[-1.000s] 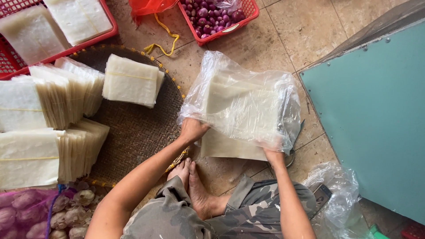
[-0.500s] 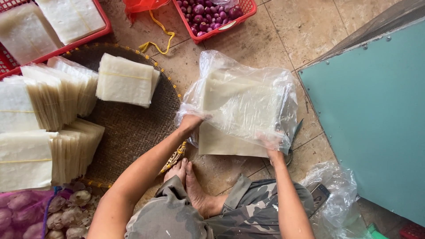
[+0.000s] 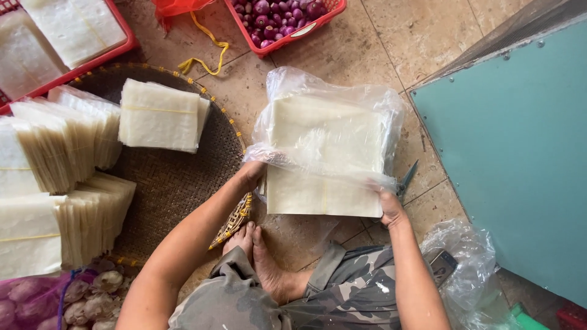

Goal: The person is cutting large stacks of rice paper into smaller rectangular portions using scissors and then stacking the finished pieces.

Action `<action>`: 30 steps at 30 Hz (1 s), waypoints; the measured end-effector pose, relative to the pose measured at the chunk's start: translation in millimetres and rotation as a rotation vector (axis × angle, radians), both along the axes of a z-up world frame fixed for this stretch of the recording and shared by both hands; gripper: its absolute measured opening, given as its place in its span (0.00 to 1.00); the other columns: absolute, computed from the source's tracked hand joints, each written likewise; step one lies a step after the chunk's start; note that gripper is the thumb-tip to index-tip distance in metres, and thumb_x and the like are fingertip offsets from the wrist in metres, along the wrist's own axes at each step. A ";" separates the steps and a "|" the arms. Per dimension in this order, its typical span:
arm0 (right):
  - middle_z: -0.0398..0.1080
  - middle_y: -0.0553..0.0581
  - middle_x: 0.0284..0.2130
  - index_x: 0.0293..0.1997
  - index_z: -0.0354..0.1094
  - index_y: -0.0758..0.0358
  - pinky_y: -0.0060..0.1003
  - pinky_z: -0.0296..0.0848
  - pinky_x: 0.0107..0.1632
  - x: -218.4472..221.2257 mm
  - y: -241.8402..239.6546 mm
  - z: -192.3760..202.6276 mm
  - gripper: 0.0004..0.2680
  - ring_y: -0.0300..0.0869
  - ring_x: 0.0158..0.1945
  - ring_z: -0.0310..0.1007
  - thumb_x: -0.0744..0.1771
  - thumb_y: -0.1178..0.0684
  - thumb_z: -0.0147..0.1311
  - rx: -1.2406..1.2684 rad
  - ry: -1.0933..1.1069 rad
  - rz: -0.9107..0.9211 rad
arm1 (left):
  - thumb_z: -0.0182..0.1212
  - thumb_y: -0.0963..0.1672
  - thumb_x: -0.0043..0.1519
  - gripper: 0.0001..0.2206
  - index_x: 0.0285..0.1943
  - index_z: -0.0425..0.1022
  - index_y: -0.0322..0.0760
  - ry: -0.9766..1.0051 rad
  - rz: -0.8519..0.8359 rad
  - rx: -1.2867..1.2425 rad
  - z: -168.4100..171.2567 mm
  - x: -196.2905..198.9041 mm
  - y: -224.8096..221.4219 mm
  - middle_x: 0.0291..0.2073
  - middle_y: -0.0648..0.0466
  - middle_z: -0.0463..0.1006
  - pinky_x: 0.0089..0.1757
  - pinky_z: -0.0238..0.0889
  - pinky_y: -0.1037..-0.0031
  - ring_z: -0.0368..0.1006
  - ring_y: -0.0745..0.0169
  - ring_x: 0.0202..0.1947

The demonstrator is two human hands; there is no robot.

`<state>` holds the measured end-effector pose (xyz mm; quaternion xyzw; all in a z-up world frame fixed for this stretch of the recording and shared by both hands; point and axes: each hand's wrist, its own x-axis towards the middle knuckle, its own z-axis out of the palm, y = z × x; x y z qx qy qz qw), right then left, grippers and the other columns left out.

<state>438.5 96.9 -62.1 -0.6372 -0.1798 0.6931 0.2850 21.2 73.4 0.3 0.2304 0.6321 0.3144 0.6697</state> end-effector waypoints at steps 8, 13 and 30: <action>0.76 0.70 0.43 0.56 0.70 0.70 0.60 0.78 0.50 -39.0 -64.5 82.0 0.16 0.55 0.44 0.79 0.63 0.56 0.60 -0.016 -0.032 -0.029 | 0.68 0.46 0.52 0.31 0.64 0.68 0.27 -0.163 0.097 -0.208 35.0 -36.0 -39.9 0.55 0.40 0.73 0.53 0.63 0.60 0.68 0.48 0.54; 0.79 0.68 0.43 0.46 0.77 0.77 0.42 0.75 0.48 -26.4 -165.5 57.5 0.09 0.52 0.43 0.78 0.64 0.65 0.55 -0.067 0.070 0.025 | 0.69 0.40 0.48 0.29 0.60 0.70 0.19 -0.236 0.168 -0.345 52.1 -65.9 -109.3 0.48 0.33 0.76 0.45 0.70 0.56 0.73 0.40 0.45; 0.67 0.70 0.59 0.69 0.56 0.62 0.66 0.61 0.64 -95.7 -105.9 93.2 0.42 0.61 0.60 0.67 0.56 0.18 0.44 0.139 0.502 -0.018 | 0.82 0.31 0.34 0.35 0.56 0.75 0.20 -0.377 0.130 0.048 -20.0 -131.5 -195.4 0.41 0.33 0.82 0.45 0.75 0.44 0.79 0.39 0.43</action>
